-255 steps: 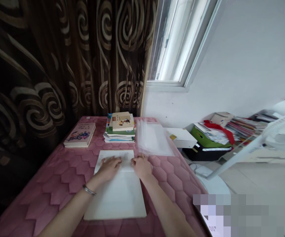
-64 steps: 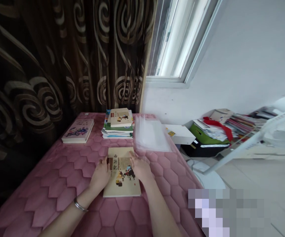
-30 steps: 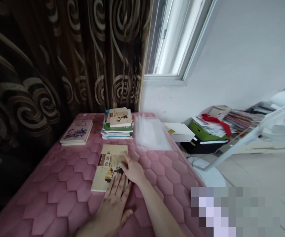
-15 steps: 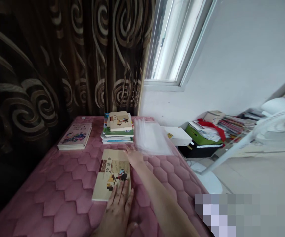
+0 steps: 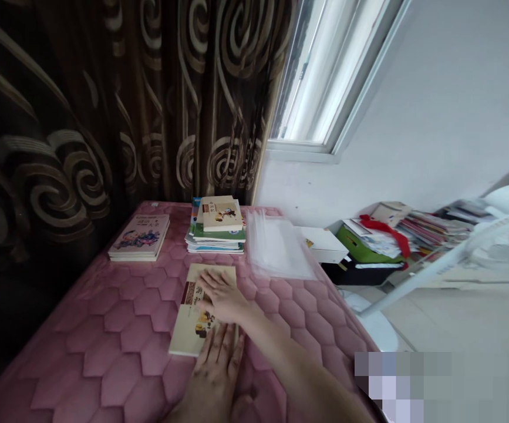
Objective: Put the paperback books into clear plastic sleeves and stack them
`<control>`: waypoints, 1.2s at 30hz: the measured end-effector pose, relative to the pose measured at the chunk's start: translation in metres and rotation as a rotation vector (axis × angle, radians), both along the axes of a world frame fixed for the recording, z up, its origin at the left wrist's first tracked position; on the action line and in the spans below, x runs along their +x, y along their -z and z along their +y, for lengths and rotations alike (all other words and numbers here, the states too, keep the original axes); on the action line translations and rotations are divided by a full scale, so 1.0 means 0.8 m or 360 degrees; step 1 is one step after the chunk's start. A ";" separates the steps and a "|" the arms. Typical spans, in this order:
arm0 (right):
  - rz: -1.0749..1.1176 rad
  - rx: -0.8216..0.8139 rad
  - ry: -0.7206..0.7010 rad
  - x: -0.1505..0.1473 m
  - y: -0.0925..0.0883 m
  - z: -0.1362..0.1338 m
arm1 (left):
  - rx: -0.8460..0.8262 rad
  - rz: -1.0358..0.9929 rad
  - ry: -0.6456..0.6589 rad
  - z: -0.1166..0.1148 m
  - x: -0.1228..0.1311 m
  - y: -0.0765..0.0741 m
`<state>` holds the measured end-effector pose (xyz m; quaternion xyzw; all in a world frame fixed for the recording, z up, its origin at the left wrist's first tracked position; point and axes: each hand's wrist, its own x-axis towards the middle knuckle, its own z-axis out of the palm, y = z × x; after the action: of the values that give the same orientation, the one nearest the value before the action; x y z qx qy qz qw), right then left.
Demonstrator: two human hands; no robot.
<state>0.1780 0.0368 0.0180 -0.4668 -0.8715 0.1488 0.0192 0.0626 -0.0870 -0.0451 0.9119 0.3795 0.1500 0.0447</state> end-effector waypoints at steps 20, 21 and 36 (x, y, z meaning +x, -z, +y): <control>-0.0029 0.0002 -0.0090 -0.044 -0.006 0.062 | 0.0067 0.0037 -0.0067 0.001 0.007 -0.009; -0.0029 0.0020 -0.0082 -0.048 -0.005 0.059 | 0.0040 0.0044 -0.0060 0.001 0.006 -0.009; -0.0061 0.0315 0.0341 0.056 0.011 0.044 | -0.0070 -0.0039 -0.0155 -0.001 -0.008 -0.023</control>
<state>0.2230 0.0719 0.0092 -0.5557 -0.8274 0.0503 0.0643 0.0566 -0.0880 -0.0269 0.8891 0.4262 0.1548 0.0620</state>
